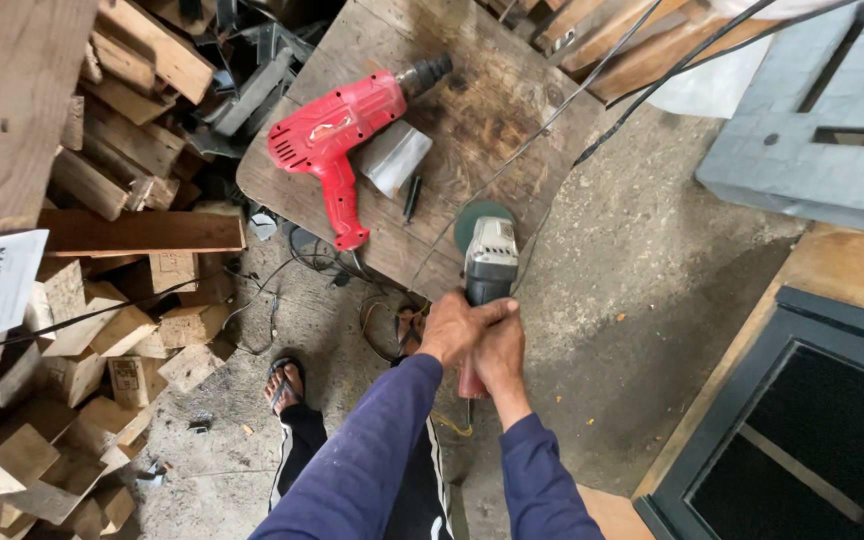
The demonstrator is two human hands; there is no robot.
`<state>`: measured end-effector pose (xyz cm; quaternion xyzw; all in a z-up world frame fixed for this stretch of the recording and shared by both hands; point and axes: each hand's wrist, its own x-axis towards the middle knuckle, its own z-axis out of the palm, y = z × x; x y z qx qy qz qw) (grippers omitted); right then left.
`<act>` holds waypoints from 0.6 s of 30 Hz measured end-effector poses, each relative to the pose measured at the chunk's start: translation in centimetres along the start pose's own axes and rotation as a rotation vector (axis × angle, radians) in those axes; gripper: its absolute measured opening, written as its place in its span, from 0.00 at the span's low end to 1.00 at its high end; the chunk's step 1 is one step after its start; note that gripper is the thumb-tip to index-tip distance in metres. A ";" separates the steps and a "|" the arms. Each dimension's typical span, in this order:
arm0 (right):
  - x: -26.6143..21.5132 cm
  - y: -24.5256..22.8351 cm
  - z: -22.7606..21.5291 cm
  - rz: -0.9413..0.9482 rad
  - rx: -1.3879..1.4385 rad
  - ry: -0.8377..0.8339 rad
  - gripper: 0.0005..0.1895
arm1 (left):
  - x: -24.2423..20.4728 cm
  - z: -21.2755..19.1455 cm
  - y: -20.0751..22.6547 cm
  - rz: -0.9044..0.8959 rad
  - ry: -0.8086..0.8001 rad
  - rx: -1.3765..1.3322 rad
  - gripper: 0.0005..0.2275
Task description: The person uses a chisel to pry and separate sections of a black plastic crate. They then use a power sander to smooth the edges of the crate. The person continues to use the chisel to remove more sections of the crate.
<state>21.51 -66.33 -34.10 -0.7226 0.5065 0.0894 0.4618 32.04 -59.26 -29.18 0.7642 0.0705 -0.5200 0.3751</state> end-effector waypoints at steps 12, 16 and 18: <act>8.1 -2.8 -0.8 -0.334 0.076 -0.001 0.27 | 6.3 0.5 4.4 0.107 0.038 0.017 0.38; 11.5 -5.0 -0.3 -0.402 0.241 -0.038 0.22 | 8.3 -0.9 7.1 0.158 0.107 0.074 0.37; 12.4 -5.5 -0.2 -0.353 0.230 -0.052 0.20 | 8.5 -1.3 7.8 0.160 0.103 0.053 0.37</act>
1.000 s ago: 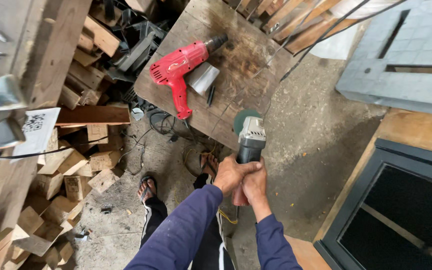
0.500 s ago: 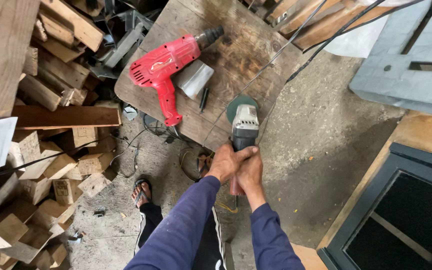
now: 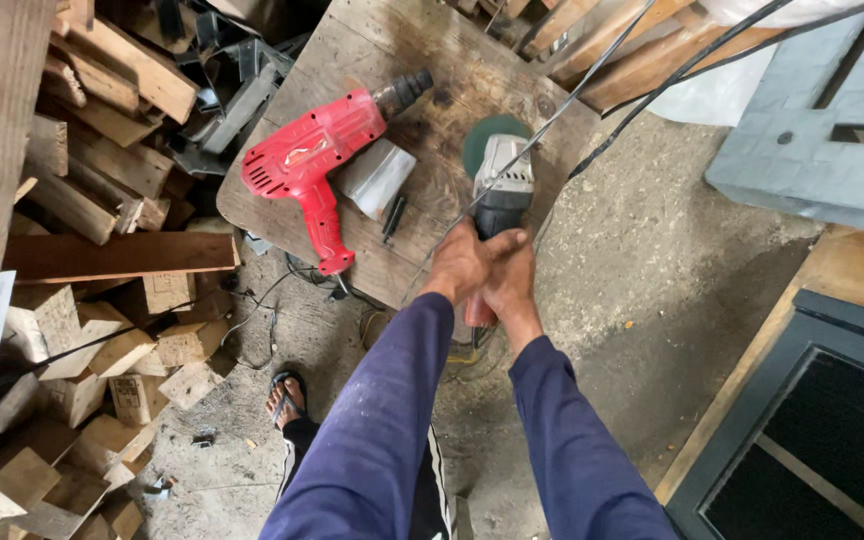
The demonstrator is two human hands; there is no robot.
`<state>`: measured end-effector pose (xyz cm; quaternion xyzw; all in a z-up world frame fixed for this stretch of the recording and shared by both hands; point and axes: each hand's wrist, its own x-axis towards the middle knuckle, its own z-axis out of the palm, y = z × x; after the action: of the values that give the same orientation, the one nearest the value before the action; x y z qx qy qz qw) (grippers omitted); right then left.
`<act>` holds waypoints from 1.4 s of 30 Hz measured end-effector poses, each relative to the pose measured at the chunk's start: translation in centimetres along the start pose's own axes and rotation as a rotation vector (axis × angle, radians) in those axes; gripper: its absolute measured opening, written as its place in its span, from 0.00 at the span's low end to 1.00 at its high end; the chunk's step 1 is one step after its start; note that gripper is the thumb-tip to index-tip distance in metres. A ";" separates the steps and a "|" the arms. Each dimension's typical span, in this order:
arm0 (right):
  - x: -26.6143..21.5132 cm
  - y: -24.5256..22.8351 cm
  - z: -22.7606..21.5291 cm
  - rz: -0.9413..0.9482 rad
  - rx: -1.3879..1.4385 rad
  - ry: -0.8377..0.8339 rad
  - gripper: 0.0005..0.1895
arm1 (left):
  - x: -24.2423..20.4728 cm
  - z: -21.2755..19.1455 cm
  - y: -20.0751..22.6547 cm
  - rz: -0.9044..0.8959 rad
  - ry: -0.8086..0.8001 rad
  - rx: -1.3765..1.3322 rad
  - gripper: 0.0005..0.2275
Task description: The person uses a chisel to pry and separate sections of a black plastic crate. They then use a power sander to smooth the edges of the crate. The person continues to use the chisel to remove more sections of the crate.
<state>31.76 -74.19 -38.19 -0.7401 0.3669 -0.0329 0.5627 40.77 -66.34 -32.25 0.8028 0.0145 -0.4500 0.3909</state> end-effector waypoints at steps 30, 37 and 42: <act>0.4 -1.6 0.1 0.021 0.128 -0.037 0.33 | 0.7 -0.6 0.8 -0.083 -0.126 -0.033 0.39; 0.5 -1.3 0.1 0.102 0.115 -0.038 0.32 | 0.6 -0.6 0.7 -0.094 -0.140 -0.032 0.40; 0.6 -0.6 0.3 0.027 0.122 -0.021 0.29 | 0.8 -0.6 0.6 -0.083 -0.126 -0.034 0.40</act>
<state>32.62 -74.27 -38.03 -0.6996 0.3683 -0.0401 0.6110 41.87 -66.67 -32.26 0.7649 0.0305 -0.5151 0.3856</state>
